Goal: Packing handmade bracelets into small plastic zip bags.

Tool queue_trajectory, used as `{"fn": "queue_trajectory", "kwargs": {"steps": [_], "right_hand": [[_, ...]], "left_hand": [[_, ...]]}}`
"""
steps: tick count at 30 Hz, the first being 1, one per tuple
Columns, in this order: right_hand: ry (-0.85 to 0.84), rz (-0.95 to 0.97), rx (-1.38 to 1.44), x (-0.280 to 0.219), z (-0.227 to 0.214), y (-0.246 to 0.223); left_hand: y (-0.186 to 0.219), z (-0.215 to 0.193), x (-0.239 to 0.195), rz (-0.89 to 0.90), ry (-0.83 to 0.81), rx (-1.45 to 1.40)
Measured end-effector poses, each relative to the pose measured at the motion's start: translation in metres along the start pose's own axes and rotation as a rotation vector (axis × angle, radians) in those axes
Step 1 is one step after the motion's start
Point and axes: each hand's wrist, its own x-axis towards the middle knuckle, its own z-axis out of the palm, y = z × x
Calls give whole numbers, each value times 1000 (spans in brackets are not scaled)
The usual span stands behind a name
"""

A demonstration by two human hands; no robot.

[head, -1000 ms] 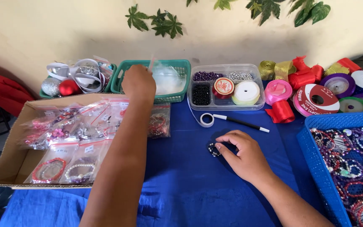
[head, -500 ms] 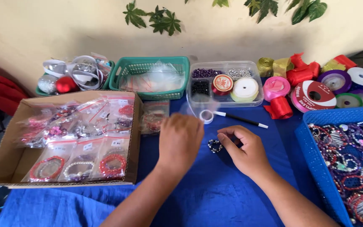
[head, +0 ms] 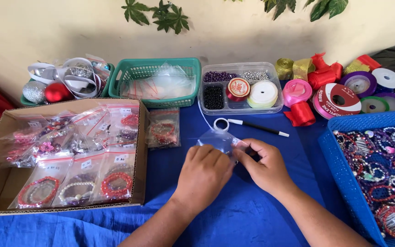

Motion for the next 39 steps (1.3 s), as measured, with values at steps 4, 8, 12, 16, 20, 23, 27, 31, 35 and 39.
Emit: {"fn": "queue_trajectory", "kwargs": {"steps": [4,8,12,16,20,23,27,31,35,39], "right_hand": [[-31,41,121,-2,-3,2],[-151,38,155,-7,-7,-2],[-198,82,190,-7,-1,-20],[-139,52,232,-14,-5,19],[-112,-42,83,-11,-6,3],[-138,-215,-50,-7,-10,-13],[-208,-289,-165,0,-15,-20],[-224,-243,-201,2,-15,-25],[-213,-237,-236,3,-15,-30],[-176,-188,-367,6,-17,-41]], "left_hand": [[1,-12,7,26,4,-132],[-12,-23,14,125,-49,-201],[-22,-14,6,155,-187,-243],[-20,-11,6,32,-275,-330],[-21,-8,4,-81,-277,-430],[-24,-4,1,-14,-177,-392],[-26,-12,6,-94,-295,-456],[-28,-17,9,-171,-343,-528],[-32,-17,6,-117,-241,-469],[-41,-7,0,-121,-211,-349]]}}
